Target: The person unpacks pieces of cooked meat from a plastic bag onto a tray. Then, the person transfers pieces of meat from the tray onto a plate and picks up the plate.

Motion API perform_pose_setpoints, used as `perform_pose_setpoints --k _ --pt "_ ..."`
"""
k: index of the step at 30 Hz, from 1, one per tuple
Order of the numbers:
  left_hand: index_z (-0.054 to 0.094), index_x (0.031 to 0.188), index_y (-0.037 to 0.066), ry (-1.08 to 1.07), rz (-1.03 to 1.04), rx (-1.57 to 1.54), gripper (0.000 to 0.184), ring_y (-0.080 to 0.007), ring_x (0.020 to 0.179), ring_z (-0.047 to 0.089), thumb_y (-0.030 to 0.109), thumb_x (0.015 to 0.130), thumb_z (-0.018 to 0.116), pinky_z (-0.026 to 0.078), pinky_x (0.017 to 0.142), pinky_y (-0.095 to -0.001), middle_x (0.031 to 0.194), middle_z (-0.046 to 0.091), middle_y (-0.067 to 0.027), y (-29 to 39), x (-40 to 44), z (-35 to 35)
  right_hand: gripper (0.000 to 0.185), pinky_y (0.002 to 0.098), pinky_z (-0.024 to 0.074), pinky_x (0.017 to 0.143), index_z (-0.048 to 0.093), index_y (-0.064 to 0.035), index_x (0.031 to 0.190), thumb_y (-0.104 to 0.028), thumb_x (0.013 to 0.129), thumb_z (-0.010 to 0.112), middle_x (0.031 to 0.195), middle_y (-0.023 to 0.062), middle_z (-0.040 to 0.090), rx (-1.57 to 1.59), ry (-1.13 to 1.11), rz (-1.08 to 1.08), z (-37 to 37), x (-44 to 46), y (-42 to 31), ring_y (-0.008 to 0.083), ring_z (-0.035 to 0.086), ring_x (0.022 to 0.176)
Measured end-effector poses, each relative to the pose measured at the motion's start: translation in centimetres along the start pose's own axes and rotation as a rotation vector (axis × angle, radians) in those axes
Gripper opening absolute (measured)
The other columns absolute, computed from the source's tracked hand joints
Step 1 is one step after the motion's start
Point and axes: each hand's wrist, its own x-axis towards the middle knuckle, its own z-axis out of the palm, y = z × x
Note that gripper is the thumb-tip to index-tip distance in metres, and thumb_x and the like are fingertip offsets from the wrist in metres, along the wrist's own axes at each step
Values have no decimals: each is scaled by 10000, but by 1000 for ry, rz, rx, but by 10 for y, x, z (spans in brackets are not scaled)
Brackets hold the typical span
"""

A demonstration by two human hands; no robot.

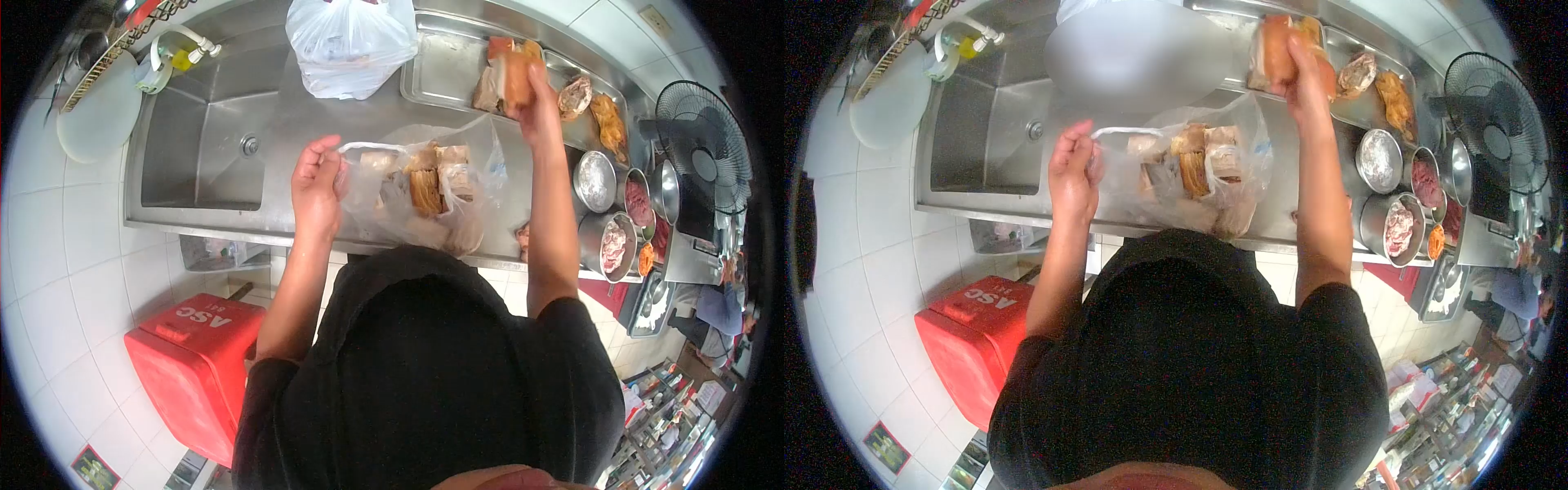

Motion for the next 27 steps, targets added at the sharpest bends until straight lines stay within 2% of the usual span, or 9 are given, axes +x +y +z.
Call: perform_pose_setpoints --k 6,9,12,15,18,22,23,25,27 --pt "548 1202 49 24 -21 21 211 -37 594 380 67 992 530 272 482 -198 747 472 39 -3 1 0 498 367 563 682 643 -48 1073 -499 866 670 988 95 700 -639 254 48 13 144 23 196 683 903" --pt "551 1195 46 73 -35 56 206 -37 593 378 55 991 527 269 480 -190 744 467 41 -3 0 0 553 384 542 777 616 -46 1160 -531 894 633 904 91 681 -1187 459 -263 -6 227 86 247 680 945" --pt "556 1187 43 114 -29 72 200 -36 595 377 47 989 528 265 478 -184 742 464 42 -7 -1 -5 596 463 517 891 583 -38 1235 -505 873 658 1087 163 648 -1526 309 3 18 207 82 371 649 1056" --pt "564 1175 40 160 14 87 187 -35 620 418 50 993 523 293 489 -181 760 493 37 -11 -2 -11 579 535 486 961 530 -170 1354 -477 871 620 1315 193 534 -1801 224 -111 16 219 83 397 586 1159" --pt "563 1177 39 189 7 72 187 -37 636 440 62 994 530 314 497 -186 775 510 33 -26 5 -18 531 555 505 918 493 -209 1377 -403 897 610 1333 170 505 -1916 15 -337 20 203 88 425 563 1182" --pt "560 1181 38 73 -14 74 197 -42 637 448 86 990 550 335 499 -195 790 517 28 -25 6 -18 443 505 506 963 526 -302 1326 -273 891 605 1362 164 515 -1844 125 -243 -14 232 117 382 571 1205" --pt "559 1182 38 108 -29 85 202 -43 629 445 97 989 557 333 495 -188 782 505 26 -21 6 -14 442 510 502 958 539 -235 1331 -233 891 582 1242 175 614 -1744 105 -188 -20 240 113 357 601 1176" --pt "559 1177 35 179 -13 92 202 -47 623 440 98 985 563 321 489 -185 755 478 27 -6 7 -1 358 494 513 895 678 -95 1141 -336 927 522 1140 152 685 -2035 20 -298 -22 240 101 339 637 1121" --pt "557 1187 30 177 14 80 216 -54 637 454 81 977 569 324 491 -186 761 491 24 3 9 -1 364 391 514 881 725 -69 1036 -369 939 543 1063 128 724 -1828 -31 -412 15 196 62 294 684 1013"
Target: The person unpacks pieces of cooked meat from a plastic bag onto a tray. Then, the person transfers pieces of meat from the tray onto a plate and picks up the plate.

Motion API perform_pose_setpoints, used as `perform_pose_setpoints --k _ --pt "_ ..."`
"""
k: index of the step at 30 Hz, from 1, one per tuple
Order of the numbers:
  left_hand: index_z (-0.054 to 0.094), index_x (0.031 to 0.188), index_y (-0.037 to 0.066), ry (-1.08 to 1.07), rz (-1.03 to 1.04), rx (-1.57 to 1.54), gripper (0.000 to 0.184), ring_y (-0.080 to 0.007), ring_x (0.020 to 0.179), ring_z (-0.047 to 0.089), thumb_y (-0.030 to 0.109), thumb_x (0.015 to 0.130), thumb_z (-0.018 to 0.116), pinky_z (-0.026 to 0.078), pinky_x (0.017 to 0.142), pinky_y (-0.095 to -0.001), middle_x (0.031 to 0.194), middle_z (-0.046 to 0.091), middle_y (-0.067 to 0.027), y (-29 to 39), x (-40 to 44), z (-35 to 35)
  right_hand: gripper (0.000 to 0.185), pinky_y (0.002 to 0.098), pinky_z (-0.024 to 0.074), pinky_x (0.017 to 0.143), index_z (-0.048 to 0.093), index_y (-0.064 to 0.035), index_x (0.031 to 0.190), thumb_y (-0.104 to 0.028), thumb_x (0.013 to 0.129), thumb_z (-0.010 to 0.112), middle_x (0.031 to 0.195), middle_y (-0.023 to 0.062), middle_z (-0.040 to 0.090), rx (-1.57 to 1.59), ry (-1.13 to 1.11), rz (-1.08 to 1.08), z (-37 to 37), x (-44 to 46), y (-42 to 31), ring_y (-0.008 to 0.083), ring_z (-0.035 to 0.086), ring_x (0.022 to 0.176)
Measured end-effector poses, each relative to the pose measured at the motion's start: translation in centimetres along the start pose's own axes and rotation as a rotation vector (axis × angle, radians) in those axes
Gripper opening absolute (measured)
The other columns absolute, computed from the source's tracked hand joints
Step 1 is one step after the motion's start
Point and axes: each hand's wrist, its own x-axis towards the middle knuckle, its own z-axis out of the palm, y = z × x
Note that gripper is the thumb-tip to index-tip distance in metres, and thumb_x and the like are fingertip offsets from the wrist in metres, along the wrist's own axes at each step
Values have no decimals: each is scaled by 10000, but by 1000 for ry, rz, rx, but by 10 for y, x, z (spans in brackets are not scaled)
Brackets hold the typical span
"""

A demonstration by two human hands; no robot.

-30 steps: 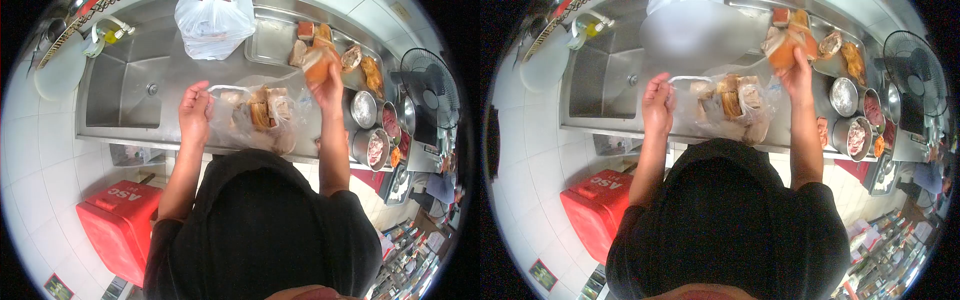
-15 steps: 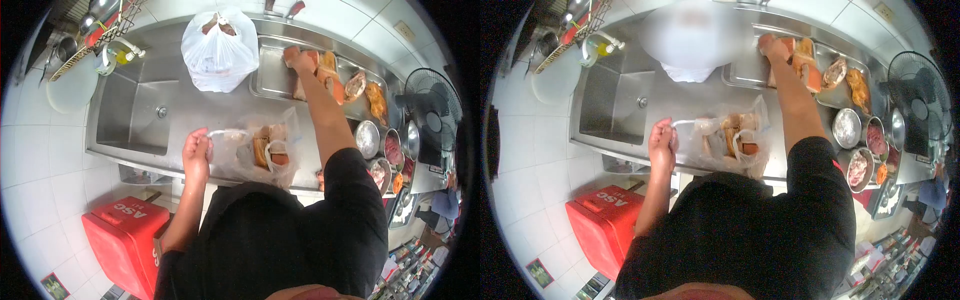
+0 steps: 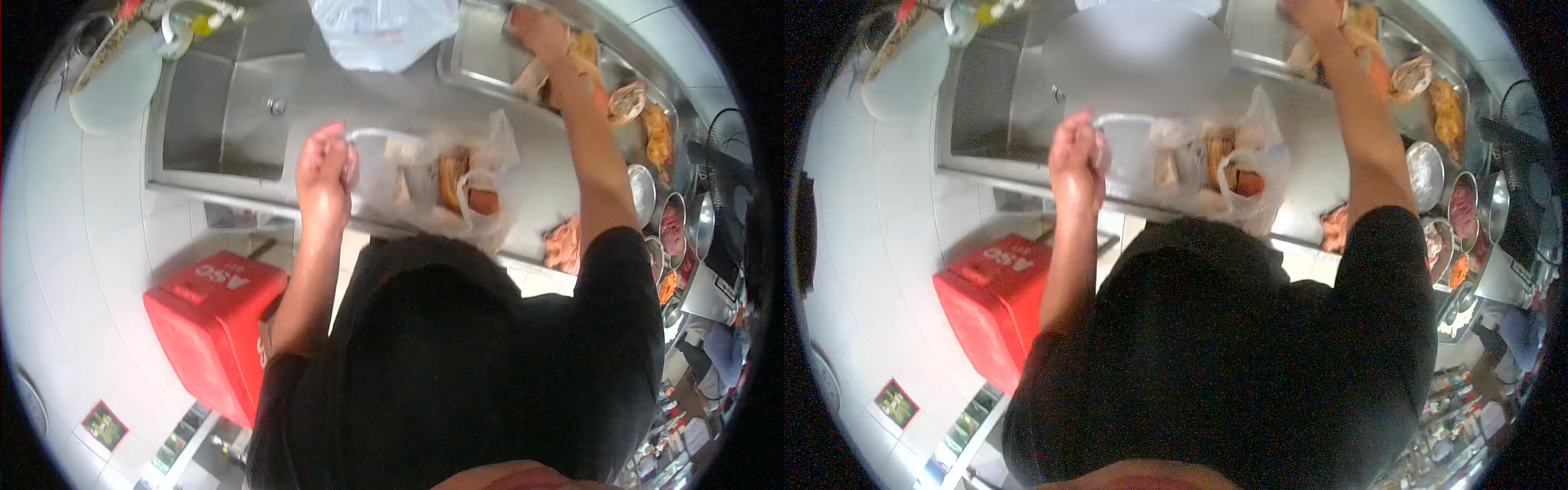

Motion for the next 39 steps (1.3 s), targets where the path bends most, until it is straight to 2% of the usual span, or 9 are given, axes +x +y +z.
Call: perform_pose_setpoints --k 2,4,6,8,12,21,27,34,39 --pt "558 1195 31 -89 42 -64 224 -55 649 470 68 975 569 331 495 -189 784 519 20 0 6 -8 417 427 562 815 637 -132 1182 -350 831 692 1056 129 734 662 59 103 -68 -49 -39 301 720 955" --pt "560 1197 32 -138 90 -99 222 -48 641 458 55 976 561 315 491 -192 793 532 21 2 9 -8 227 371 521 866 724 -63 1025 -229 932 601 1016 134 730 1035 0 -139 -114 -129 -58 277 694 961" --pt "563 1192 35 -147 129 -97 211 -32 615 419 43 982 546 276 478 -195 788 530 26 4 7 1 159 351 518 883 723 -57 1024 -95 898 634 973 148 725 1418 -414 -293 -139 -210 -94 278 693 954" --pt "571 1190 40 -176 169 -71 211 -29 616 420 41 981 549 284 484 -190 800 531 36 8 4 11 339 353 493 951 655 -89 1212 -117 874 664 1142 154 676 1072 -592 -597 -128 -243 -113 287 641 1069" --pt "590 1190 48 -272 204 30 212 -20 650 444 44 981 555 323 523 -176 826 532 57 10 -11 14 696 453 369 1098 501 -123 1397 -159 747 749 1434 190 467 437 -326 -300 -52 -285 -89 392 425 1333" --pt "588 1220 72 -407 174 107 239 -15 670 438 52 990 528 307 535 -171 828 507 68 -12 -22 26 887 467 448 1019 439 -149 1436 -247 635 806 1370 190 516 180 -518 -257 -45 -263 -104 389 491 1255" --pt "583 1209 79 -297 96 56 222 -11 643 411 65 993 535 279 515 -174 818 505 69 -10 -14 18 712 415 481 988 568 -86 1335 -255 673 769 1226 196 636 675 -360 -19 -63 -267 -74 371 593 1154" --pt "579 1203 66 -286 63 -27 214 -7 657 452 55 994 534 312 533 -165 837 549 57 -17 -4 15 496 348 535 867 552 4 1293 -108 823 662 1123 80 640 2121 -57 345 -117 -286 -19 201 634 1020" --pt "581 1200 66 -286 52 -6 208 -3 698 481 65 996 540 330 544 -164 842 545 64 -25 -3 23 440 340 536 820 542 -3 1179 -231 843 711 1108 138 635 1865 422 573 -102 -218 10 213 628 993"
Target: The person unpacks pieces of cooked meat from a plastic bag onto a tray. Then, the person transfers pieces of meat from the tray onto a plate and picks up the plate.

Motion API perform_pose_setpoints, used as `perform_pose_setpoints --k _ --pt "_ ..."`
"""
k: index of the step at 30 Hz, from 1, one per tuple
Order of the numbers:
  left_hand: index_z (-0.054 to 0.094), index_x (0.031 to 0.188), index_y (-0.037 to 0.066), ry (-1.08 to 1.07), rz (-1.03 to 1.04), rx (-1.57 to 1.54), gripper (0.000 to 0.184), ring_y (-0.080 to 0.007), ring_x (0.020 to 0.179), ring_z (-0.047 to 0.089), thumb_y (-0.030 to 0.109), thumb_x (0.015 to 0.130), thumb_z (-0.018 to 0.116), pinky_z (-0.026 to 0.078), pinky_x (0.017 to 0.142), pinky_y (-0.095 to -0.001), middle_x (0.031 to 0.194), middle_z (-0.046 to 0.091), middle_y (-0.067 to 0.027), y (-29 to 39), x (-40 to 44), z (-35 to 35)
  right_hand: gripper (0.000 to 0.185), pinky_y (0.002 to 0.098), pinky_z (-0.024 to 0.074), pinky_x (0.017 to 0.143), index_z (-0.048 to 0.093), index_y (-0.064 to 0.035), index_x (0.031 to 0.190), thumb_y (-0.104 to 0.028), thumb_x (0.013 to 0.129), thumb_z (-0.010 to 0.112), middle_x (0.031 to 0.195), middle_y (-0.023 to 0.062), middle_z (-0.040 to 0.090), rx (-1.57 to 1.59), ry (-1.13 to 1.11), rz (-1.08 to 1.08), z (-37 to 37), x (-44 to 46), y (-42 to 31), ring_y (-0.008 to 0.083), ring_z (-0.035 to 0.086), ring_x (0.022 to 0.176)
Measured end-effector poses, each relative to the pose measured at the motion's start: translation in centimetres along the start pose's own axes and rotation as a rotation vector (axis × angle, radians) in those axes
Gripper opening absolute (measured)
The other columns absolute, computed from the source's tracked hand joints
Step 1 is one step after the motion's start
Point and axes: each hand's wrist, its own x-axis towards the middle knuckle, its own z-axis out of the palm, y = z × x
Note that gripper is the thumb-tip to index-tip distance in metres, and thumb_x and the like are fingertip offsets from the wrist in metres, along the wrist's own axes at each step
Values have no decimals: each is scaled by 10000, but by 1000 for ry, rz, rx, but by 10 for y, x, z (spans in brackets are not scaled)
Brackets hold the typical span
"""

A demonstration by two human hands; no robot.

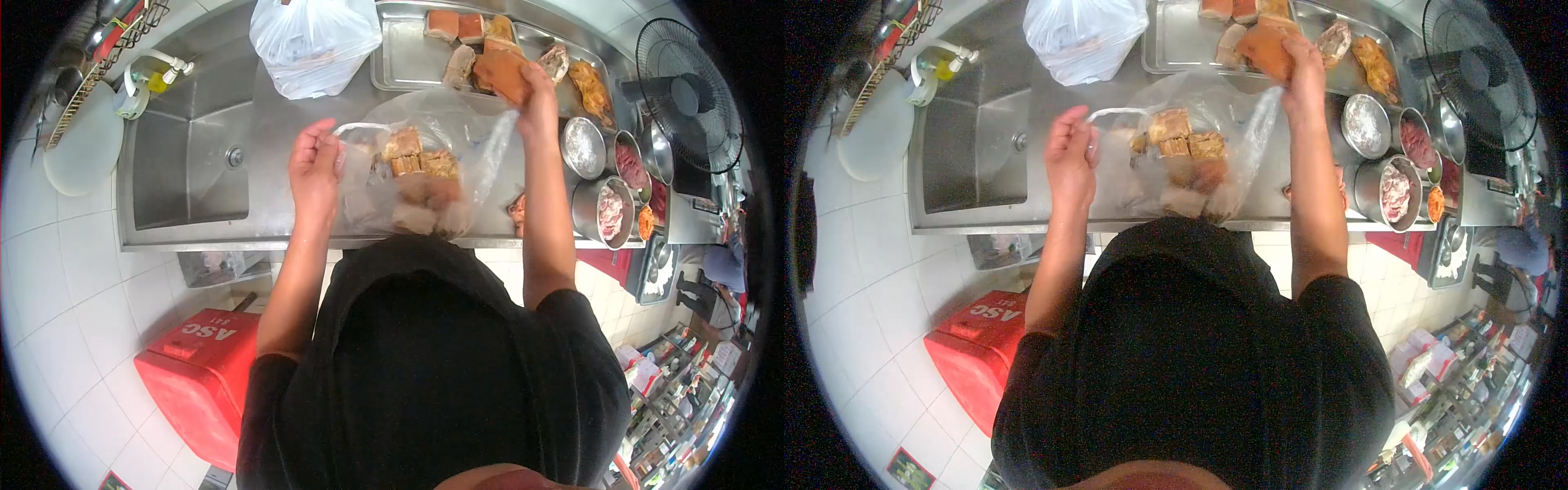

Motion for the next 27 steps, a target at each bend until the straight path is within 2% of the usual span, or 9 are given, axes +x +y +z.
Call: perform_pose_setpoints --k 4,7,10,14,17,20,22,24,27 --pt "589 1195 70 5 -7 70 205 -7 690 470 72 995 545 328 543 -167 843 547 67 0 -6 3 387 381 532 781 549 -12 1020 -244 808 774 1017 134 639 -310 367 -308 4 73 58 240 629 917" --pt "597 1198 79 13 -38 90 214 -16 672 456 72 989 552 318 537 -173 833 546 70 -7 -9 -1 474 431 517 768 561 18 995 -289 750 826 951 172 648 -836 585 -640 -15 106 110 308 640 855" --pt "597 1200 73 22 -51 109 214 -18 716 483 68 992 546 361 589 -169 847 551 70 -13 -13 -4 451 444 473 830 527 41 918 -269 733 798 925 205 584 -888 498 -509 -9 83 129 363 587 864" --pt "597 1202 68 25 -39 92 212 -26 759 509 72 996 545 398 650 -170 864 558 66 -21 -18 -7 466 480 478 846 573 52 976 -291 754 796 981 229 598 -1028 417 -520 -17 71 137 420 588 955" --pt "596 1200 61 19 -37 95 210 -27 764 511 71 998 541 399 652 -168 871 559 64 -22 -18 -5 468 490 486 853 596 15 1056 -289 758 789 1010 224 605 -1256 416 -710 -24 53 128 406 596 980" --pt "595 1196 56 19 -61 97 205 -28 754 503 76 1000 537 388 636 -167 866 551 63 -23 -18 -3 416 487 497 855 632 -37 1050 -281 749 784 986 180 616 -1265 250 -1128 -21 65 118 388 599 984" --pt "595 1192 55 12 -79 113 200 -27 743 494 84 1002 539 378 618 -171 858 544 63 -24 -21 -2 324 462 518 833 669 -78 990 -266 749 775 979 145 652 -1190 33 -1105 16 57 102 366 625 962" --pt "593 1186 55 -3 -78 139 194 -26 731 485 95 1004 543 367 592 -179 851 535 64 -22 -19 2 228 431 530 783 685 -69 966 -211 792 724 939 122 686 -1330 -77 -1226 42 62 103 329 657 900" --pt "594 1167 58 37 -120 105 183 -7 684 456 78 995 536 328 551 -166 826 518 71 -7 -21 10 465 490 433 981 649 -180 1238 -247 783 714 1202 126 632 -1750 -383 -1112 37 67 113 372 548 1174"
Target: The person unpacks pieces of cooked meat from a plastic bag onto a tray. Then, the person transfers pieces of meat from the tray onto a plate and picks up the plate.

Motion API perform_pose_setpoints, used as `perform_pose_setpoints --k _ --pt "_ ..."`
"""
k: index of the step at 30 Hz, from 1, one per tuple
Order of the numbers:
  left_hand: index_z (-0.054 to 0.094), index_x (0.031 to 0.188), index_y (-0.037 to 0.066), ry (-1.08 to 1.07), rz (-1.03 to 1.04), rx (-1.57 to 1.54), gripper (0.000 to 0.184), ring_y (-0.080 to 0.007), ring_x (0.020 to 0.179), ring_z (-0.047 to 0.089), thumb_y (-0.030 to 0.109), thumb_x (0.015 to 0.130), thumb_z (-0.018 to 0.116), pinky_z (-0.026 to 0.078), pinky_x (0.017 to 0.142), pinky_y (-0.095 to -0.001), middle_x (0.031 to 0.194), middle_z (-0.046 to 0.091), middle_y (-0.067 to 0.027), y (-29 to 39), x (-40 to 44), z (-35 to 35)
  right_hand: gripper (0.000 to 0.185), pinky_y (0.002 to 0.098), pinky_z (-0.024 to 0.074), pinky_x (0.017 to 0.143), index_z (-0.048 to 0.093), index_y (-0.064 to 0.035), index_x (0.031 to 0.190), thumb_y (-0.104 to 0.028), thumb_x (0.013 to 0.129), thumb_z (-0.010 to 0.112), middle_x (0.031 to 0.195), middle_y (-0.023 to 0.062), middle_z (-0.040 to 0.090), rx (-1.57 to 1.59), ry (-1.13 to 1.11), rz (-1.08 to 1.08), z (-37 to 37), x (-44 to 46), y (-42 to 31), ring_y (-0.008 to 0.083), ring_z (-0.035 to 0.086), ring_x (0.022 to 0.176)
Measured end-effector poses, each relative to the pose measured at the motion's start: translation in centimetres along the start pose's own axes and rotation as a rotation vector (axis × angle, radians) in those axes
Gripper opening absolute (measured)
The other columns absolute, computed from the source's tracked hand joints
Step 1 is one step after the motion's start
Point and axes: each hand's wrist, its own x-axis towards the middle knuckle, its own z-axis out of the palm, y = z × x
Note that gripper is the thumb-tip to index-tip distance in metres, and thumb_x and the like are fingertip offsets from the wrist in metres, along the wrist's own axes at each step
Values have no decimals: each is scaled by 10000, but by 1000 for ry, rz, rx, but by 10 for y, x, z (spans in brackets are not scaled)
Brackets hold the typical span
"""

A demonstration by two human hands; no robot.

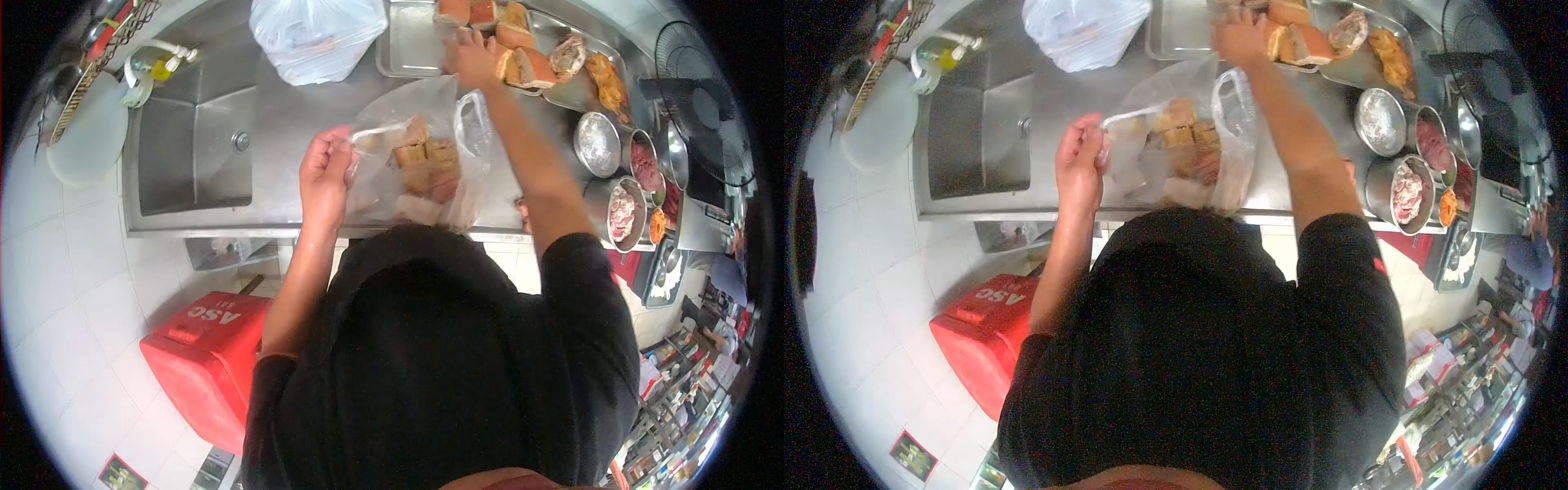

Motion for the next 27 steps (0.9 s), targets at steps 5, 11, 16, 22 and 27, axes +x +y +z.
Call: perform_pose_setpoints --k 5,11,16,22,27 --pt "573 1201 44 75 128 -68 218 -33 645 433 62 986 551 293 520 -186 797 509 43 25 -4 -20 440 492 407 1029 634 -185 1266 -173 827 659 1261 94 619 212 -209 -85 -16 12 22 317 543 1211" --pt "569 1217 23 7 232 -166 239 -41 648 435 36 979 546 277 512 -183 834 558 16 29 -7 -30 296 405 528 874 703 -69 1085 -5 813 606 1136 149 681 1270 -405 -21 -161 -31 -93 356 668 955" --pt "578 1229 24 -5 241 -5 253 -41 724 493 25 977 554 370 588 -174 886 585 16 42 -33 -8 414 415 515 921 647 -127 1209 -154 799 696 1214 111 646 732 -663 -167 -121 -133 -106 333 628 1088" --pt "590 1238 27 -172 239 23 260 -47 805 531 40 979 566 424 704 -177 969 608 11 24 -39 -12 614 420 498 982 553 -154 1322 -224 748 761 1279 124 591 789 -837 135 -161 -159 -97 335 579 1182" --pt "589 1229 32 -181 219 64 250 -32 776 514 20 982 549 407 663 -174 932 604 18 30 -43 -15 569 439 521 927 593 -152 1245 -231 716 788 1284 136 552 514 -897 150 -191 -184 -110 365 593 1138"
